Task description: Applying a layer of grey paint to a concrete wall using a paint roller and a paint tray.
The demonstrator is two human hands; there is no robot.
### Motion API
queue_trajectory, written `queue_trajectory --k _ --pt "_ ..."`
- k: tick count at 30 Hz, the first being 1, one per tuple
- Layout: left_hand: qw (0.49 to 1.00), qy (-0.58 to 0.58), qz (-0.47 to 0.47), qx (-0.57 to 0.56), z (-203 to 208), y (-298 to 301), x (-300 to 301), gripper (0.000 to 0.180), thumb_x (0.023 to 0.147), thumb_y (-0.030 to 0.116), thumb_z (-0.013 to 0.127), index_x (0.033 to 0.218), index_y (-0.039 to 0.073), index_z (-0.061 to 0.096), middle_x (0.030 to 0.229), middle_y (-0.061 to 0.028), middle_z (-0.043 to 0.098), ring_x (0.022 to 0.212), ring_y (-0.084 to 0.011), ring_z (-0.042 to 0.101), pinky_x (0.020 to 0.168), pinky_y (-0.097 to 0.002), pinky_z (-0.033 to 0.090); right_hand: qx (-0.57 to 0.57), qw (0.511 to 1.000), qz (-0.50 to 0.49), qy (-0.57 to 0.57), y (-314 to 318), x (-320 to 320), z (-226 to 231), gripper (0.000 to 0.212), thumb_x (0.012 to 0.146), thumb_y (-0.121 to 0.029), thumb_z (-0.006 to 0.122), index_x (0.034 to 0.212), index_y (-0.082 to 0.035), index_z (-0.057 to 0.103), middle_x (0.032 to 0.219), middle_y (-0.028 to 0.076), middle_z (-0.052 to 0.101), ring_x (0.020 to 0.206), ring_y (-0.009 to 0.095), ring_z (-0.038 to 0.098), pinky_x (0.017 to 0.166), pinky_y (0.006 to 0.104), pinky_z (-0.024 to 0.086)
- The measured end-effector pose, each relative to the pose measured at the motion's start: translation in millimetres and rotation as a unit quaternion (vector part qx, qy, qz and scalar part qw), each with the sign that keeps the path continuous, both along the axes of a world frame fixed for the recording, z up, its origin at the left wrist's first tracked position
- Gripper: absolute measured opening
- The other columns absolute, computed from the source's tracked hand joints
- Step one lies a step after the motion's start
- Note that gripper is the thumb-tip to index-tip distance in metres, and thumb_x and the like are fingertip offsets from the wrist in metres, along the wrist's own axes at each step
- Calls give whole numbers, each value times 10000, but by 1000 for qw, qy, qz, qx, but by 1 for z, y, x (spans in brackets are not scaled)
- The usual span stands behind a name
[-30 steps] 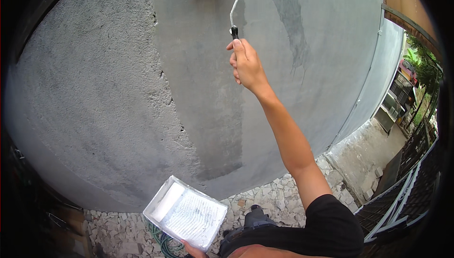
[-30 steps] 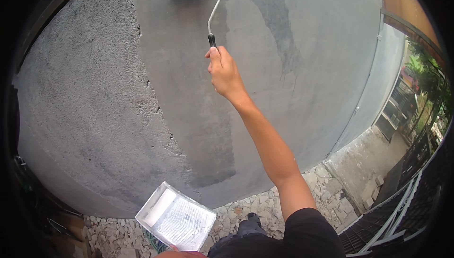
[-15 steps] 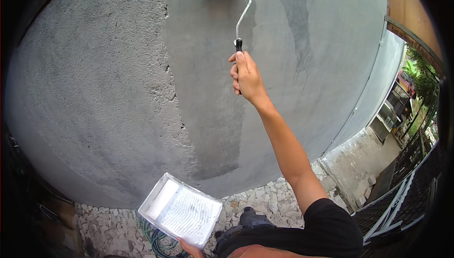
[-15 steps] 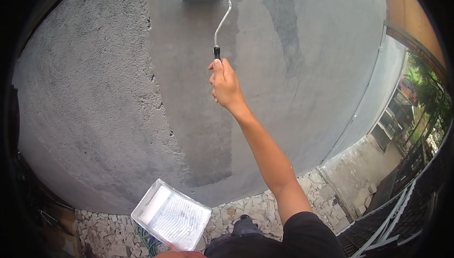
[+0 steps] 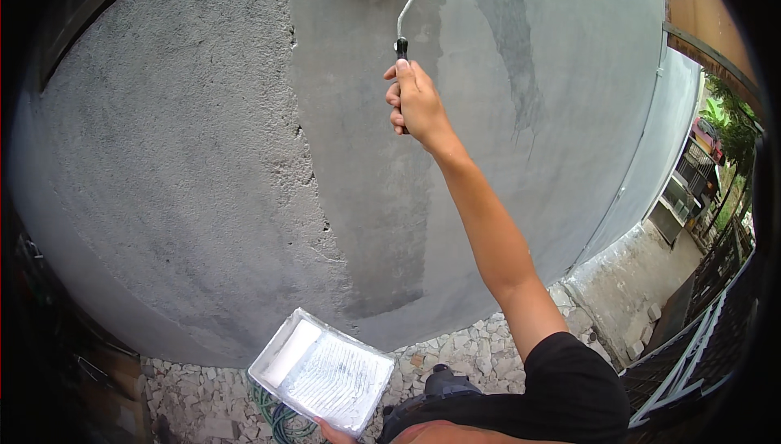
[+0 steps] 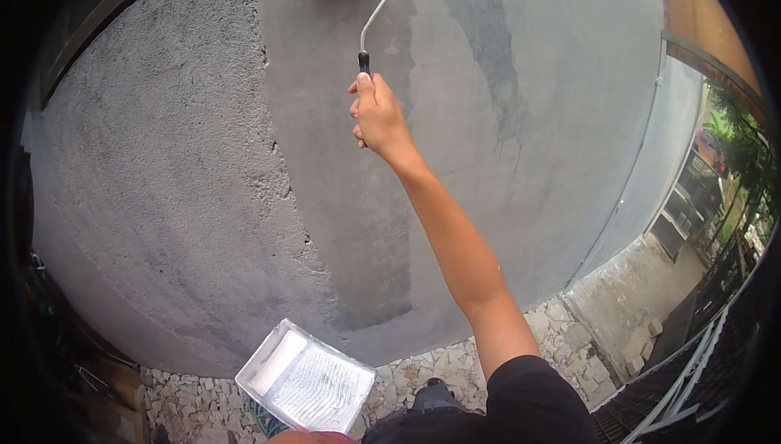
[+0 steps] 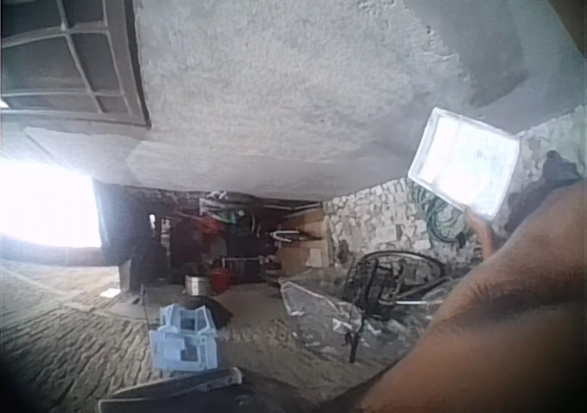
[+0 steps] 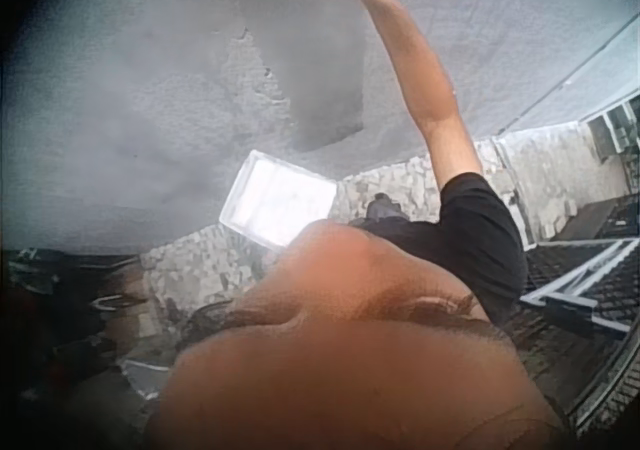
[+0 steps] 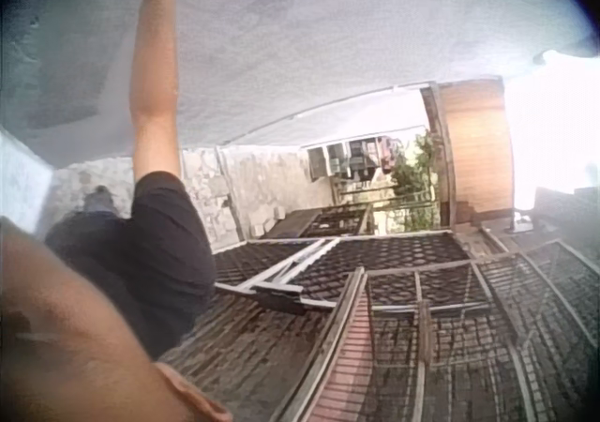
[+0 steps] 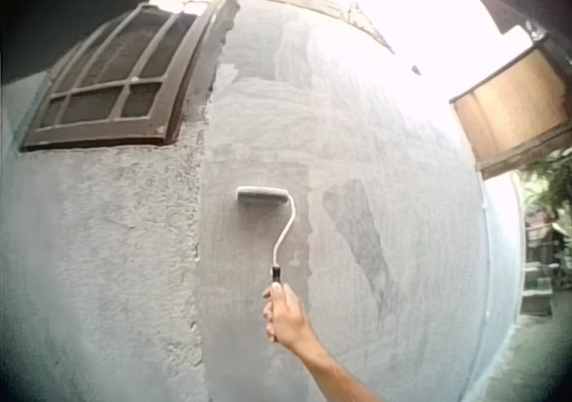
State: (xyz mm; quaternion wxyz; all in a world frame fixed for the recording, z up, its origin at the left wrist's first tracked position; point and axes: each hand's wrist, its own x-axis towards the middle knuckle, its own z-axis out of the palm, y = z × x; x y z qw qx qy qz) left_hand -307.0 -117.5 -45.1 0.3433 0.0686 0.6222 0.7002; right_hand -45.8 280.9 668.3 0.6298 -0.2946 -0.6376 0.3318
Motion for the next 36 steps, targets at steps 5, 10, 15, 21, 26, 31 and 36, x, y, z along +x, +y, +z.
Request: queue_trajectory --k 5,10,15,21,26,31,36 --pt "996 76 5 -47 -3 2 -12 575 1158 354 445 1409 -153 546 1362 -249 614 1216 -352 601 1044 -448 513 69 997 14 14 -16 -6 33 445 1167 -424 387 1114 -17 556 759 17 503 470 99 465 423 302 413" --pt "998 8 66 11 6 -9 -2 576 1164 351 427 1378 -164 570 1357 -265 616 1218 -355 599 1057 -444 505 26 998 53 18 -3 -33 31 440 1172 -423 378 1126 -20 548 761 6 491 459 88 437 424 291 414" --pt "988 145 37 -45 -51 -2 -14 574 1166 349 420 1364 -165 578 1350 -261 618 1206 -354 600 1062 -445 499 106 988 -105 -48 31 -37 101 469 1167 -379 345 1051 34 534 746 117 612 547 218 633 515 394 574" --pt "981 180 55 -53 -54 1 -27 553 1161 330 424 1333 -167 598 1325 -262 632 1191 -356 600 1058 -450 496 83 994 -58 -34 5 -63 89 457 1167 -377 351 1042 31 513 744 112 601 569 219 642 524 391 584" --pt "991 124 38 -40 -56 3 -12 523 1153 300 436 1289 -168 626 1290 -267 653 1174 -362 600 1048 -459 495 63 995 -56 -60 11 -45 55 441 1166 -381 359 1039 14 510 760 103 604 572 205 635 511 392 573" --pt "948 308 56 -60 -81 -2 -42 492 1145 281 454 1254 -156 651 1250 -255 668 1152 -349 597 1023 -459 500 103 994 -23 -31 -10 -47 112 460 1159 -390 383 1086 23 570 751 79 596 569 175 630 466 376 531" --pt "937 336 70 -62 -80 -9 -18 478 1142 288 470 1267 -133 657 1242 -243 672 1148 -335 597 1009 -456 506 48 996 -28 -71 -15 -55 59 452 1159 -414 395 1126 4 563 806 61 573 499 139 544 462 343 499"
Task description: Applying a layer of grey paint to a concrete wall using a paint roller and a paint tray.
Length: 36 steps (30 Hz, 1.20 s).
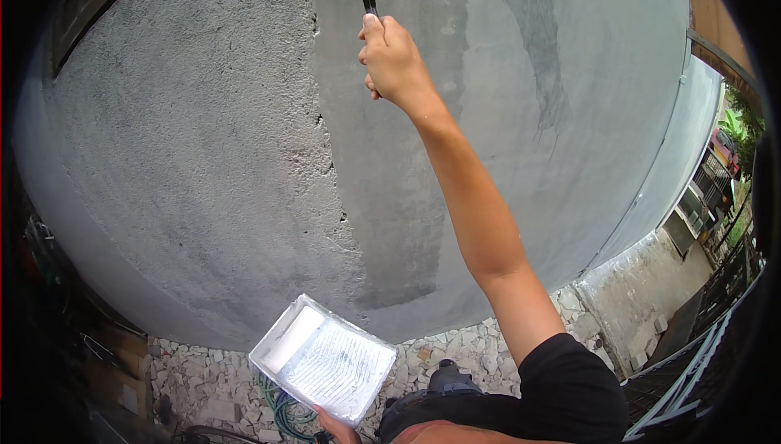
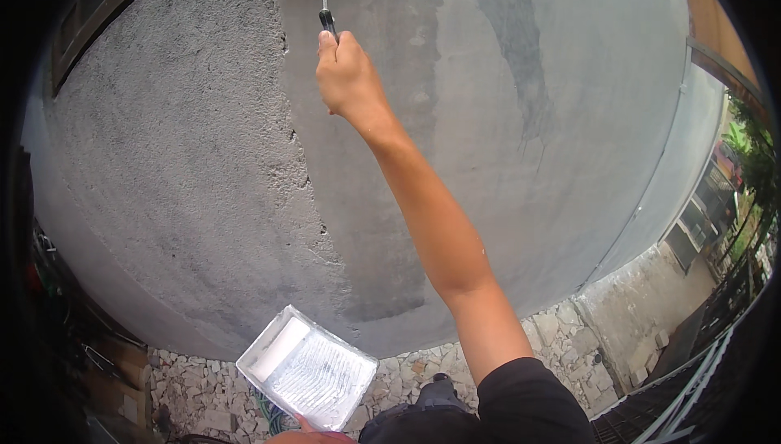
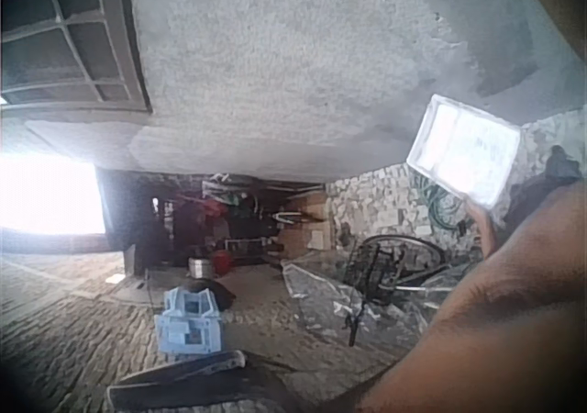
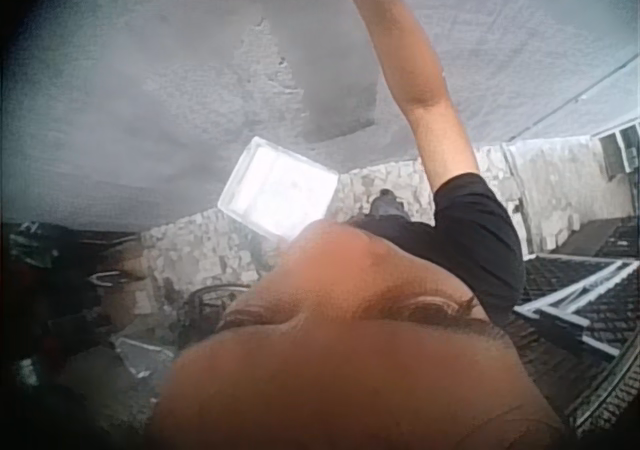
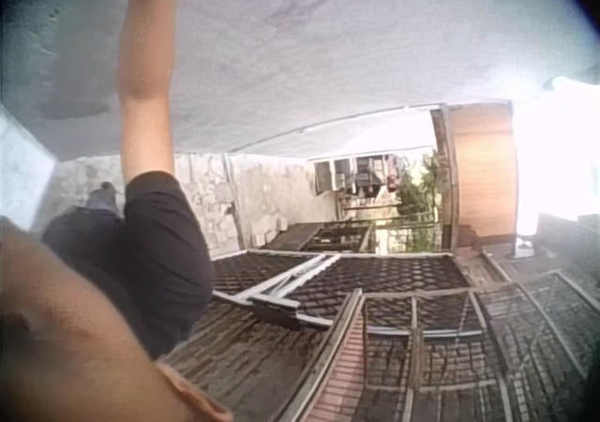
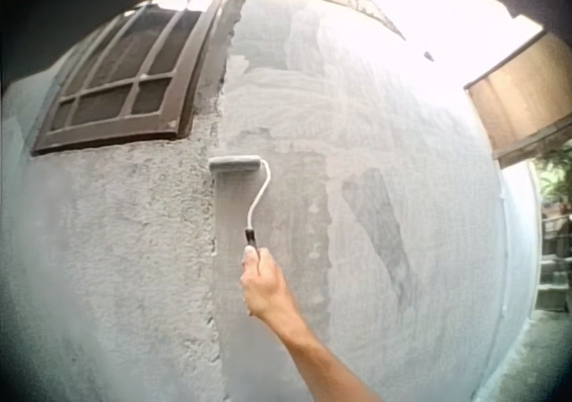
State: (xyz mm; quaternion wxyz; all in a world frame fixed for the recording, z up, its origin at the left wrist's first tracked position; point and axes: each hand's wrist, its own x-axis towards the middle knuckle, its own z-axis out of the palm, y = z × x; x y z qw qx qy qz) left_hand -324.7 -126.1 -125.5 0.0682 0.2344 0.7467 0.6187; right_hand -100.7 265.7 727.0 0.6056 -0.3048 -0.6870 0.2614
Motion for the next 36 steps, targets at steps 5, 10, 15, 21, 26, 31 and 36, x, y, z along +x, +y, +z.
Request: queue_trajectory --k 5,10,15,21,26,31,36 --pt "961 -265 -1 81 39 24 11 481 1140 300 478 1302 -117 654 1259 -247 676 1158 -339 601 1015 -460 506 66 996 -55 -26 24 -4 62 504 1168 -383 353 1110 71 564 780 156 665 573 249 678 543 398 590" --pt "982 -145 -100 -72 25 -26 -21 620 1138 379 491 1541 -92 478 1462 -323 590 1252 -459 596 1112 -523 465 53 996 -54 -38 16 -23 23 498 1169 -385 348 1102 66 548 797 172 671 577 263 680 571 398 608" --pt "981 -154 -101 -59 39 -25 -10 631 1137 389 489 1543 -94 473 1468 -322 585 1257 -458 597 1112 -522 467 46 997 -43 -39 20 -4 25 500 1168 -389 360 1136 72 550 795 173 667 611 271 693 585 410 608" --pt "980 -141 -128 -56 74 -9 -45 645 1137 401 486 1546 -96 466 1474 -322 580 1262 -456 597 1111 -521 470 83 996 -39 12 23 21 61 452 1161 -400 382 1047 -5 569 757 63 582 549 156 565 522 365 523" --pt "981 -160 -109 -26 82 1 -30 656 1136 411 484 1548 -98 461 1479 -321 575 1266 -455 597 1111 -520 472 37 994 -17 97 9 70 -22 437 1155 -394 410 1020 -21 593 726 51 564 545 170 548 502 377 469" --pt "977 -173 -120 -12 83 17 -28 667 1135 422 482 1551 -100 456 1485 -320 570 1270 -453 597 1110 -519 475 78 984 -157 10 42 95 -2 446 1160 -403 376 1006 -31 569 729 70 570 584 201 584 621 402 533" --pt "976 -179 -123 -3 89 28 -33 679 1135 432 479 1553 -102 451 1490 -320 566 1275 -452 598 1110 -518 477 44 991 -129 -8 28 90 79 473 1164 -405 344 968 -22 541 775 85 595 593 206 592 601 400 549"
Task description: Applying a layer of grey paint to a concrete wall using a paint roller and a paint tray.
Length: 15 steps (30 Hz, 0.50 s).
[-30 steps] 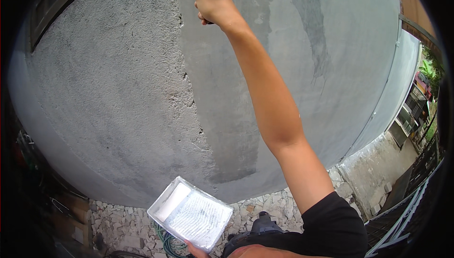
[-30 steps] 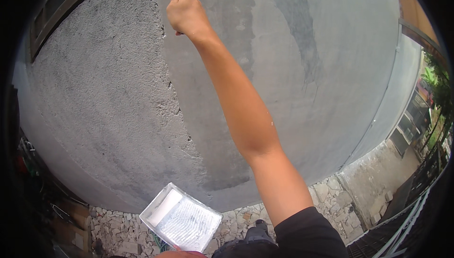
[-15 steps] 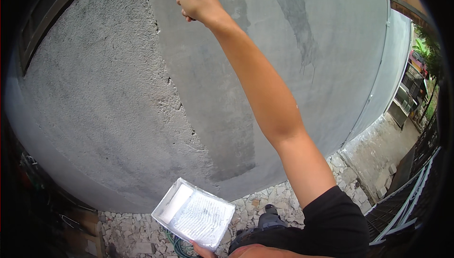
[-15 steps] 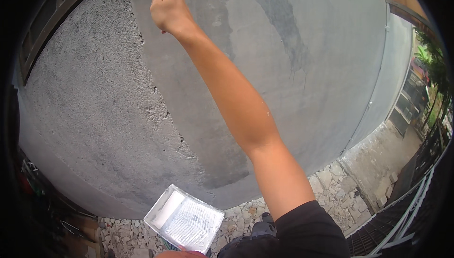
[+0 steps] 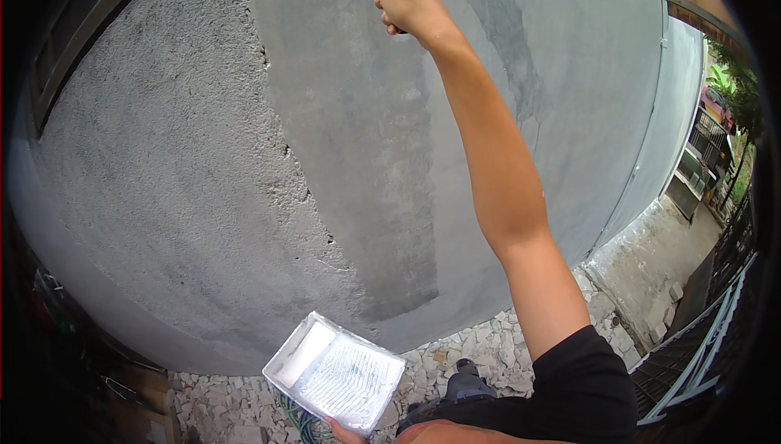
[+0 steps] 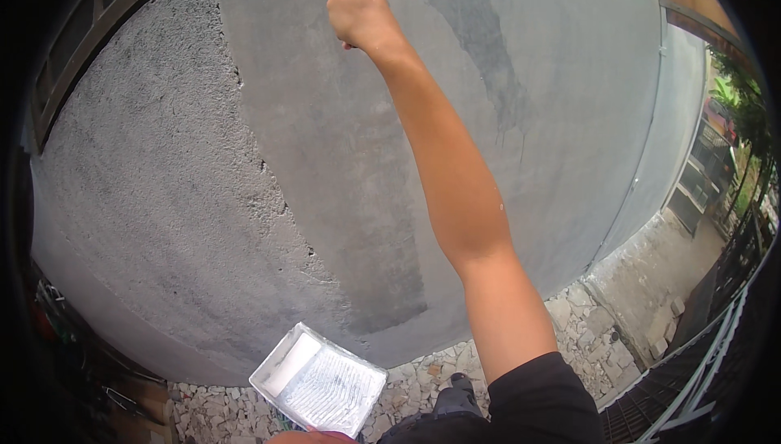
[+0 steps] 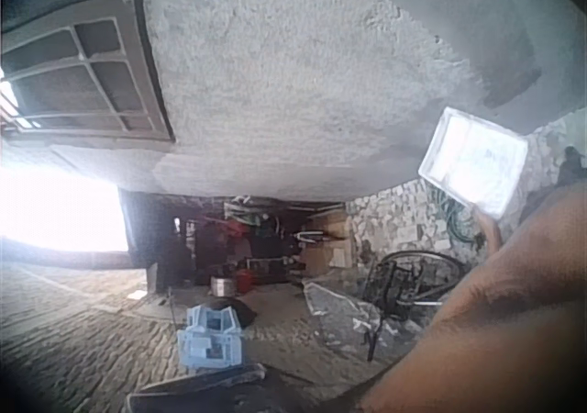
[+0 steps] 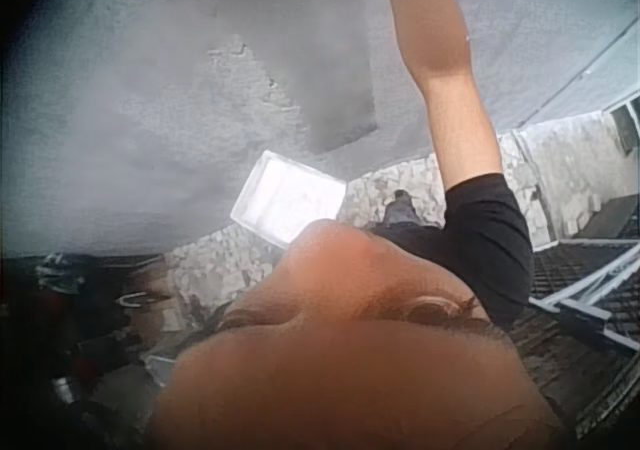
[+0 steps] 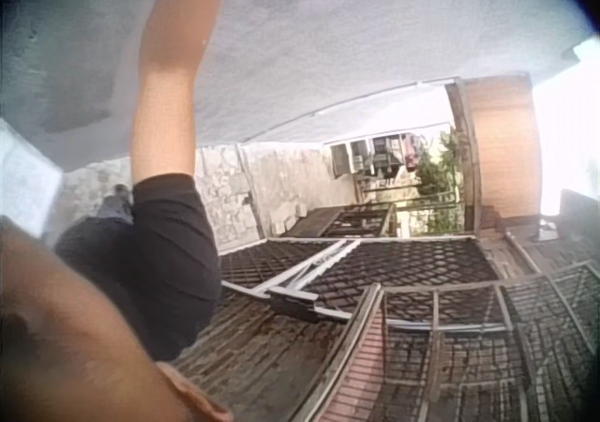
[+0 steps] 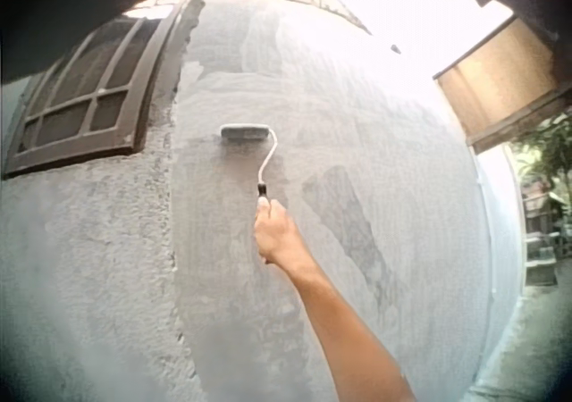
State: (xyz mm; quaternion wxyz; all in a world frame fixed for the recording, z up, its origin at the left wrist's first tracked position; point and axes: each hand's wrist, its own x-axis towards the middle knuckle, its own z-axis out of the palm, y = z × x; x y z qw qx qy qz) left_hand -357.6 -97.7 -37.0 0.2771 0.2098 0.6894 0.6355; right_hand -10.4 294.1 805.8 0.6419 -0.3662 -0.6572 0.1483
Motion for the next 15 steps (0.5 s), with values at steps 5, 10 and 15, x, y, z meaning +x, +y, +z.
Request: queue_trajectory --k 5,10,15 --pt "1000 -27 12 7 -6 -10 21 691 1134 442 477 1555 -105 445 1495 -319 561 1279 -450 598 1109 -517 480 -31 999 11 -4 -11 5 -82 463 1164 -401 330 973 -26 523 779 80 589 583 202 584 582 385 545" --pt "999 -43 13 21 -5 2 27 702 1134 452 475 1558 -107 440 1501 -318 557 1283 -448 598 1109 -516 482 -25 1000 -7 -7 1 10 -36 446 1163 -396 328 974 -37 514 771 71 578 596 194 578 582 387 544" --pt "998 -49 16 29 -8 3 15 714 1133 462 473 1560 -109 435 1506 -318 552 1288 -447 598 1108 -515 484 12 999 38 17 -4 -1 -14 447 1158 -411 360 1084 -22 567 754 34 522 481 114 468 449 310 433"
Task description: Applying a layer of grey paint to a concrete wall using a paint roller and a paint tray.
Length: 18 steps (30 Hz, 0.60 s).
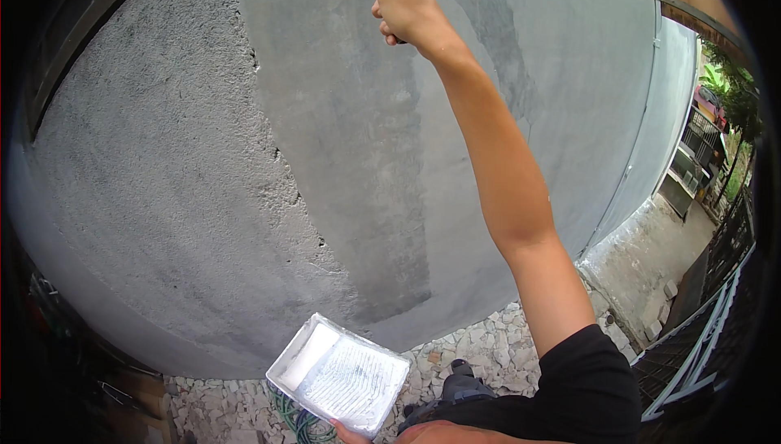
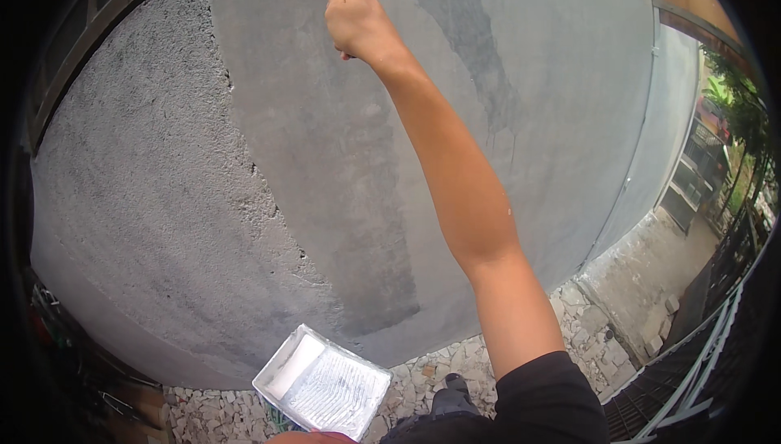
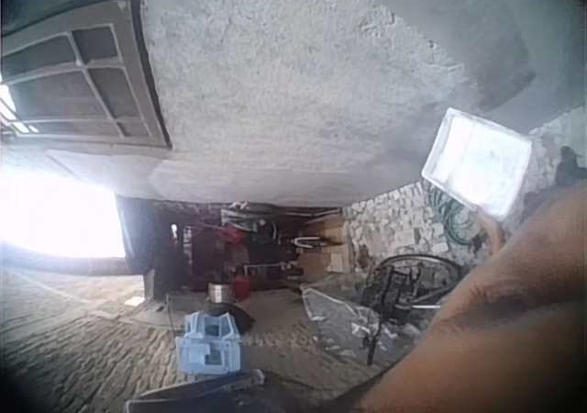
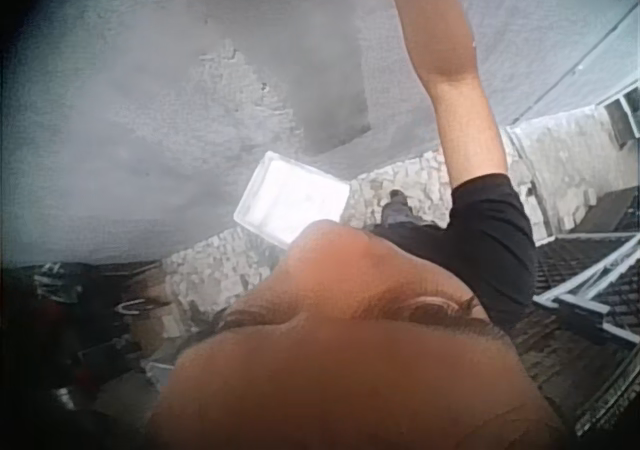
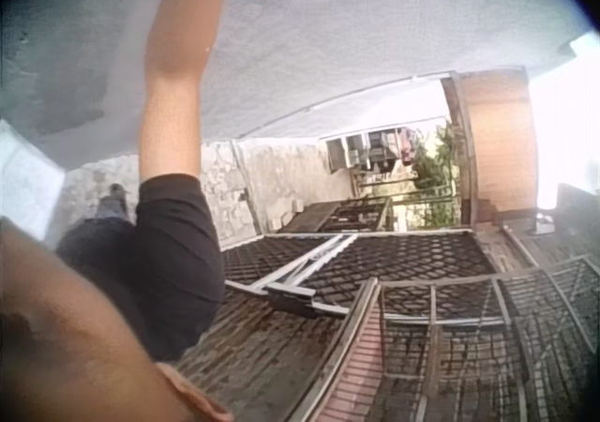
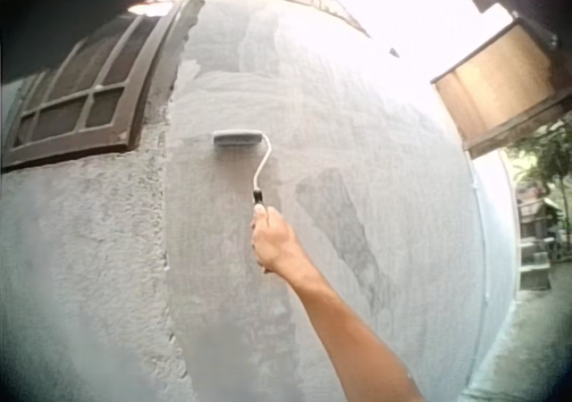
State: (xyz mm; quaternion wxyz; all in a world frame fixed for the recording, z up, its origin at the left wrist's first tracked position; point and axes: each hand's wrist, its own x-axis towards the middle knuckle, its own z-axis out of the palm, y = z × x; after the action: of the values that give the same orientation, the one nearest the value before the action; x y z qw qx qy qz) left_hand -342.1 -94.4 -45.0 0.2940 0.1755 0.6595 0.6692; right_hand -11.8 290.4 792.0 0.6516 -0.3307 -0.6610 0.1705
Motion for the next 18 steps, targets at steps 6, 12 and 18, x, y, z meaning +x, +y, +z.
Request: queue_trajectory --k 6,12,18 --pt "999 -33 5 6 -2 -5 29 728 1133 475 470 1562 -111 429 1513 -317 546 1293 -445 599 1108 -514 487 -36 999 12 31 -7 36 -89 465 1161 -421 368 1103 -11 578 753 29 516 470 99 444 430 298 415" --pt "999 -43 2 17 7 9 28 742 1132 487 467 1565 -114 422 1519 -316 541 1298 -443 599 1107 -513 490 -6 1000 -6 28 8 34 -18 452 1163 -416 362 1080 -19 563 738 27 500 472 105 439 441 310 416" --pt "998 -58 11 33 9 9 21 756 1132 499 465 1568 -116 416 1526 -315 535 1303 -441 599 1107 -512 493 -36 999 10 25 3 20 -68 459 1167 -431 340 1080 -26 540 730 30 487 471 105 427 440 312 406"
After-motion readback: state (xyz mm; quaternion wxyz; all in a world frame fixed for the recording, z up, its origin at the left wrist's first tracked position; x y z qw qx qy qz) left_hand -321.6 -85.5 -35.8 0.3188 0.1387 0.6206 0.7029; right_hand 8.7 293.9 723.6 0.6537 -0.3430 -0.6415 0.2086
